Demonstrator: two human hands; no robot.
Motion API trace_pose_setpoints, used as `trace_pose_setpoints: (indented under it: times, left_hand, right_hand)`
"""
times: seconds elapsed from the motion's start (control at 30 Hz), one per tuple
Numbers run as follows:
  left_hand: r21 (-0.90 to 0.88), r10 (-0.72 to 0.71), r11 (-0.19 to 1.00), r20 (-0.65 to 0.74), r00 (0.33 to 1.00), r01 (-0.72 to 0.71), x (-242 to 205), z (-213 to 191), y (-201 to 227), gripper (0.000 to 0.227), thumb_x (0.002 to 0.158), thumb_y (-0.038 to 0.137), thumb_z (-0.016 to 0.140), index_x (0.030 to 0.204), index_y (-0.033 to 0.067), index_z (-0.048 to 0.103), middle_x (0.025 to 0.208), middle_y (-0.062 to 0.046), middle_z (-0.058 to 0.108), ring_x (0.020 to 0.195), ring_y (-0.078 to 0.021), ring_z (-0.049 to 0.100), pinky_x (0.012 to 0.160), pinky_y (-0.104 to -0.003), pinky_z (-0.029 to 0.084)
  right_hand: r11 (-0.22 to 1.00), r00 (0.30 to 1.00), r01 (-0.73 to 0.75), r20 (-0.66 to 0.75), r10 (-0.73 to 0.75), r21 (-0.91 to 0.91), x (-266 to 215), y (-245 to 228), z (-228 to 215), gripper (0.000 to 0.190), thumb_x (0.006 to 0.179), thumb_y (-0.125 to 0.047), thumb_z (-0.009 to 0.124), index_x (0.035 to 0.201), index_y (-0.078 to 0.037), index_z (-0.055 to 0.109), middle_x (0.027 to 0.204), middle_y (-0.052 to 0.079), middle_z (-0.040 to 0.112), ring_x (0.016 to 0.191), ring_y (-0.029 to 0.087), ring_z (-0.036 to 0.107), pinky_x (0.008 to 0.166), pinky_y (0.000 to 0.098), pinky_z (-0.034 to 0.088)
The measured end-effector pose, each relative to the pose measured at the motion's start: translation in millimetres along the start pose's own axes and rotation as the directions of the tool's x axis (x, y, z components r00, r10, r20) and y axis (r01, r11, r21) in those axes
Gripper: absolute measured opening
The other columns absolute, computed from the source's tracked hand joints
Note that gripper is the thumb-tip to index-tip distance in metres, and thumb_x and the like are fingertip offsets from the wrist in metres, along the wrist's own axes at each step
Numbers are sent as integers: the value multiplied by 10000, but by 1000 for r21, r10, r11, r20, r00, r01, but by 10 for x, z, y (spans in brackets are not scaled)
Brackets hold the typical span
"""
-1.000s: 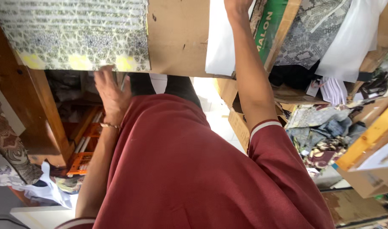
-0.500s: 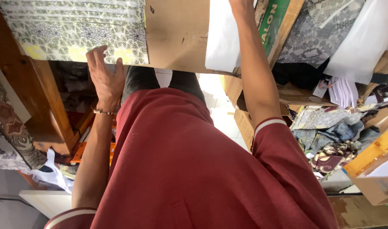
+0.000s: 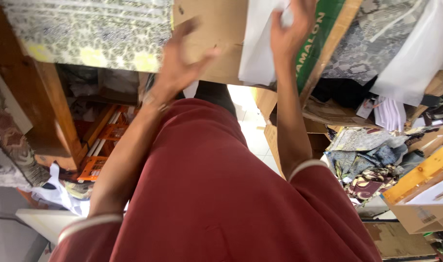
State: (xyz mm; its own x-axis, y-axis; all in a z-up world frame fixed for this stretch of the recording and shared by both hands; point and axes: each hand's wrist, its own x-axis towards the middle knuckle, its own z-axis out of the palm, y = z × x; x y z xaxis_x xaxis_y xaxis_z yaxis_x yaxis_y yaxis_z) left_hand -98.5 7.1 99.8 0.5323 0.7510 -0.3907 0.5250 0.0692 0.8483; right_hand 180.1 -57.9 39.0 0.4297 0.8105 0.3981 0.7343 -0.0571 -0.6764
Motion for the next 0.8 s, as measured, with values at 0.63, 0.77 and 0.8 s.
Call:
trace_pose_setpoints:
  times: [0.63,0.77,0.8]
  left_hand:
    - [-629,-396,767,-303,867,131,-1062,-2793,-1732,281,984,223,775,1153,10,702,1072,-54,740,977,-160,693,910,-338,561]
    - [-685,-462,724,-398,792,78,-1189,-2925,-2879,295,943,130,836,1152,-35,708,1080,-69,749,961,-169,705,905,-333,570]
    - [-697,-464,716,-418,781,53,-1228,-2898,-3111,303,933,111,844,1156,-32,697,1089,-66,752,970,-168,713,912,-326,577]
  right_hand:
    - [869,231,-480,973,-1,115,-411,-1888,1694,228,861,-151,797,984,19,707,939,98,714,859,182,695,778,336,566]
    - [878,199,-477,978,60,43,-614,-1823,2041,141,889,-68,775,966,36,720,814,66,672,750,131,600,710,306,502]
    - [872,202,-490,973,115,-1,-678,-1800,2100,137,903,-72,779,952,32,705,799,54,655,736,112,584,682,296,489]
